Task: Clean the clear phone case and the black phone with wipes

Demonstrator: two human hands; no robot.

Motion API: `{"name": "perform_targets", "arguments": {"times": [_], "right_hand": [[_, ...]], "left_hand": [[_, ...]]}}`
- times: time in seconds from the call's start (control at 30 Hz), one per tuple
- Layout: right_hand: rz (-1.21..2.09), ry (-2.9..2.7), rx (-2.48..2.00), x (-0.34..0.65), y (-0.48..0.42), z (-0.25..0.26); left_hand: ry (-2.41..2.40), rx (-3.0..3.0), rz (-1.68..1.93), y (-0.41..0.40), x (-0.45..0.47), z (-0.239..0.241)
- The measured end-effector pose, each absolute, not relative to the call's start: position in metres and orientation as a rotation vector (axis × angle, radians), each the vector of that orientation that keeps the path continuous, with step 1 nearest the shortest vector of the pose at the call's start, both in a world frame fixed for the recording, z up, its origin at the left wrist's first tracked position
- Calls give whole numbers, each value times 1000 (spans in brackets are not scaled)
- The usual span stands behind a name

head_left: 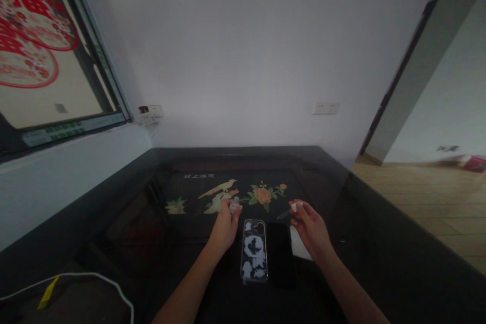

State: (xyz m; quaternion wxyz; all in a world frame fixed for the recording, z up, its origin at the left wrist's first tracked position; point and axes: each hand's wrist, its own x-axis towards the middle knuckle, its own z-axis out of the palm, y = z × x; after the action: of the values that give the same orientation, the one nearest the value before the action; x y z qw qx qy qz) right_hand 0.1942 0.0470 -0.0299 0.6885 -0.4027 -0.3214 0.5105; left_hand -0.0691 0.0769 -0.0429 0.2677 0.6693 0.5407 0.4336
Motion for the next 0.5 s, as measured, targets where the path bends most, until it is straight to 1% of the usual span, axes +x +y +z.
{"name": "perform_targets", "arguments": {"times": [0.1, 0.2, 0.37, 0.5], "right_hand": [[1096, -664, -912, 197, 48, -30], [970, -689, -1013, 202, 48, -29], [661, -929, -1211, 210, 47, -27], [600, -1108, -1302, 210, 47, -27]], "left_hand": [[1488, 1803, 1260, 81, -71, -51], [1506, 1800, 1312, 86, -72, -57], [1510, 1896, 1263, 86, -74, -55], [1582, 1930, 1159, 82, -74, -48]]}}
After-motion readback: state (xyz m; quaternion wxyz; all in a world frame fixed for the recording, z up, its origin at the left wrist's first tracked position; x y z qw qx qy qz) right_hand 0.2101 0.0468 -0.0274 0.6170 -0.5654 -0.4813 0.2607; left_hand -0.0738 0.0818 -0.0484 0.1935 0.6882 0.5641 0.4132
